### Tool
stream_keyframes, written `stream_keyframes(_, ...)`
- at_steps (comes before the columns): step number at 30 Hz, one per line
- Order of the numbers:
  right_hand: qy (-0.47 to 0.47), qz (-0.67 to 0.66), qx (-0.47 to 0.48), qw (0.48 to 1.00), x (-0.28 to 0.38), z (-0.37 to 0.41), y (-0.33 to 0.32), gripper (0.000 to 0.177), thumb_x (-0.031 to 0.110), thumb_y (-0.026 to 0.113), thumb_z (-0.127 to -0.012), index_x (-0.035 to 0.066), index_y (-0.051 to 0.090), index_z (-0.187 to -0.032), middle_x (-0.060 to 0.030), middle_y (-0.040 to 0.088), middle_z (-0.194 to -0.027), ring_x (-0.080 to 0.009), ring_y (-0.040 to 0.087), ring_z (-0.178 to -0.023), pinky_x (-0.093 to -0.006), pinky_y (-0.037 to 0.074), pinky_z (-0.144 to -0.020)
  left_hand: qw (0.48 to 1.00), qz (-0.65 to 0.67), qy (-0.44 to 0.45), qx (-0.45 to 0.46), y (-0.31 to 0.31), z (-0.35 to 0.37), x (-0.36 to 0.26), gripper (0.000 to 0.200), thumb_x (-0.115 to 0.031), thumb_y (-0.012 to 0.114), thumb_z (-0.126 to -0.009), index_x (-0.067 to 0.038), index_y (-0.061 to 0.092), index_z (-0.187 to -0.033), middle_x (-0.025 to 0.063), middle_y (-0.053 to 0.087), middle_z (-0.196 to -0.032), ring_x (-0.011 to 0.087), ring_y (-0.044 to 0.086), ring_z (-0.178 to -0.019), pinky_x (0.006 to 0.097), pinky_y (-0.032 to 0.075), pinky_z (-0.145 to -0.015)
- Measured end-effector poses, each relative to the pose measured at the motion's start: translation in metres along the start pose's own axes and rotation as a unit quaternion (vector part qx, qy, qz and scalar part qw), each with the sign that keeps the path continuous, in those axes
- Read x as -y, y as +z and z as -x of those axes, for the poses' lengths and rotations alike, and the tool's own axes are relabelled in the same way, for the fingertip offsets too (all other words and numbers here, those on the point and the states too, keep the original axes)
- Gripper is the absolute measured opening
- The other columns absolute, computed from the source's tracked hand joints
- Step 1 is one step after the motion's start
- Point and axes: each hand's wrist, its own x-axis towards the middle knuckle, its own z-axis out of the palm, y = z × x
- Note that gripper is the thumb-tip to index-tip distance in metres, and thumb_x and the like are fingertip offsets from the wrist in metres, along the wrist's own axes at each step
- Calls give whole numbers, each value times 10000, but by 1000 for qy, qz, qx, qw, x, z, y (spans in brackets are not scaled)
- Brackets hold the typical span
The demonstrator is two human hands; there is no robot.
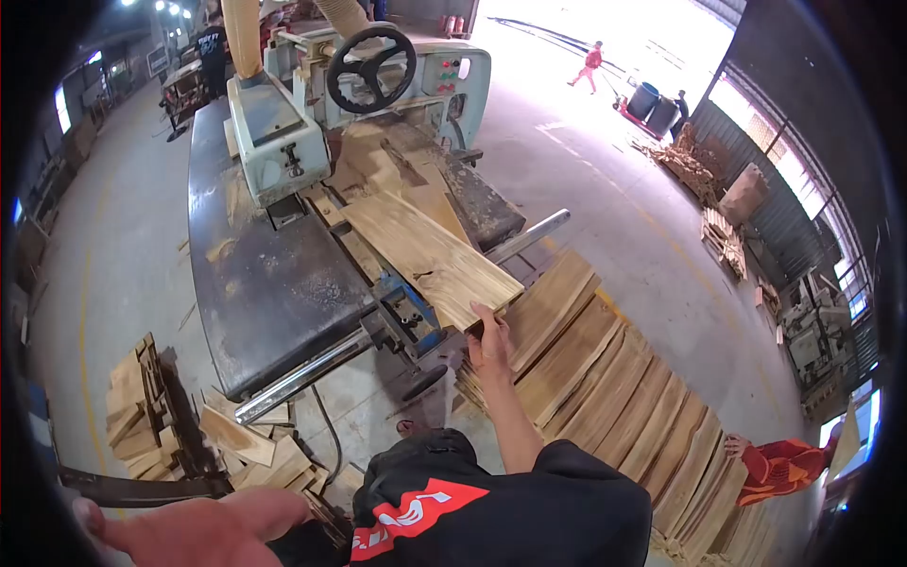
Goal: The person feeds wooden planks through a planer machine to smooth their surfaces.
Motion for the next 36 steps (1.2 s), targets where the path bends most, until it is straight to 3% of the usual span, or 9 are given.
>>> stream_keyframes(6, -16, 98, 135, 986, 8, -36, -2, 525, 255, 782, -982, 11, 592, -1406, -107, 688, -1316, -231, 701, -1170, -436, 625, -923, 962, -184, 143, 145, 2, -17, 11, 943, -836, 518, -932, -363, 198, -1682, 118, 64, -1779, 394, 168, -1603, 724, 322, -1178)
stream_keyframes(8, 87, 273, 157, 945, 13, -60, -7, 501, 422, 716, -1021, -42, 696, -1209, -131, 786, -929, -243, 762, -706, -392, 652, -633, 880, -309, 212, 291, -37, -29, 5, 1094, -870, 558, -884, -230, 192, -1692, 223, 126, -1751, 460, 221, -1568, 755, 340, -1160)
stream_keyframes(12, 63, 589, 90, 801, 9, -77, -5, 671, 595, 690, -993, -55, 763, -840, -181, 765, -758, -274, 759, -643, -414, 592, -549, 990, -115, 34, 76, -23, -15, 4, 940, -827, 539, -924, -321, 259, -1664, 139, 148, -1761, 380, 220, -1582, 708, 309, -1175)
stream_keyframes(16, -242, 778, -71, 575, 39, -52, 29, 696, 717, 788, -827, 23, 793, -869, -205, 783, -809, -359, 778, -764, -522, 607, -758, 998, 1, -21, -58, -26, -8, -3, 793, -784, 519, -964, -411, 326, -1636, 55, 170, -1771, 300, 220, -1597, 661, 277, -1189)
stream_keyframes(19, -160, 757, 45, 632, 72, -40, 77, 905, 759, 862, -691, 102, 756, -1305, -333, 713, -1274, -465, 685, -1245, -552, 550, -1025, 995, 35, -47, -78, -36, -10, -16, 691, -752, 505, -994, -479, 376, -1615, -8, 186, -1778, 240, 219, -1608, 626, 253, -1200)
stream_keyframes(22, -312, 834, 111, 442, 38, -68, 71, 1392, 798, 924, -505, 200, 418, -1655, -376, 414, -1613, -527, 421, -1504, -634, 369, -1204, 987, -60, -145, 27, -63, -19, -46, 612, -721, 491, -1022, -536, 405, -1599, -51, 196, -1785, 205, 216, -1617, 606, 237, -1204)
stream_keyframes(25, -174, 834, 178, 492, 25, -97, 69, 1637, 795, 950, -416, 230, 165, -1736, -365, 145, -1727, -545, 203, -1595, -686, 197, -1269, 963, -177, -189, 77, -88, -12, -50, 602, -726, 452, -1035, -561, 368, -1608, -51, 152, -1799, 222, 161, -1639, 639, 243, -1207)
stream_keyframes(32, -197, 723, 240, 617, 29, -77, 79, 1290, 681, 951, -590, 140, 438, -1642, -329, 551, -1495, -488, 464, -1470, -626, 388, -1182, 993, -88, 27, -75, -85, -2, -23, 756, -858, 335, -969, -604, 143, -1655, -67, -20, -1818, 288, 27, -1677, 751, 191, -1245)
stream_keyframes(36, 97, 322, 370, 866, 47, -48, 81, 1034, 642, 803, -810, 117, 446, -1625, -279, 655, -1348, -460, 587, -1354, -629, 495, -1081, 994, -81, 37, -57, -110, 6, -27, 823, -892, 322, -949, -540, 136, -1668, -7, 27, -1788, 329, 81, -1638, 771, 203, -1217)
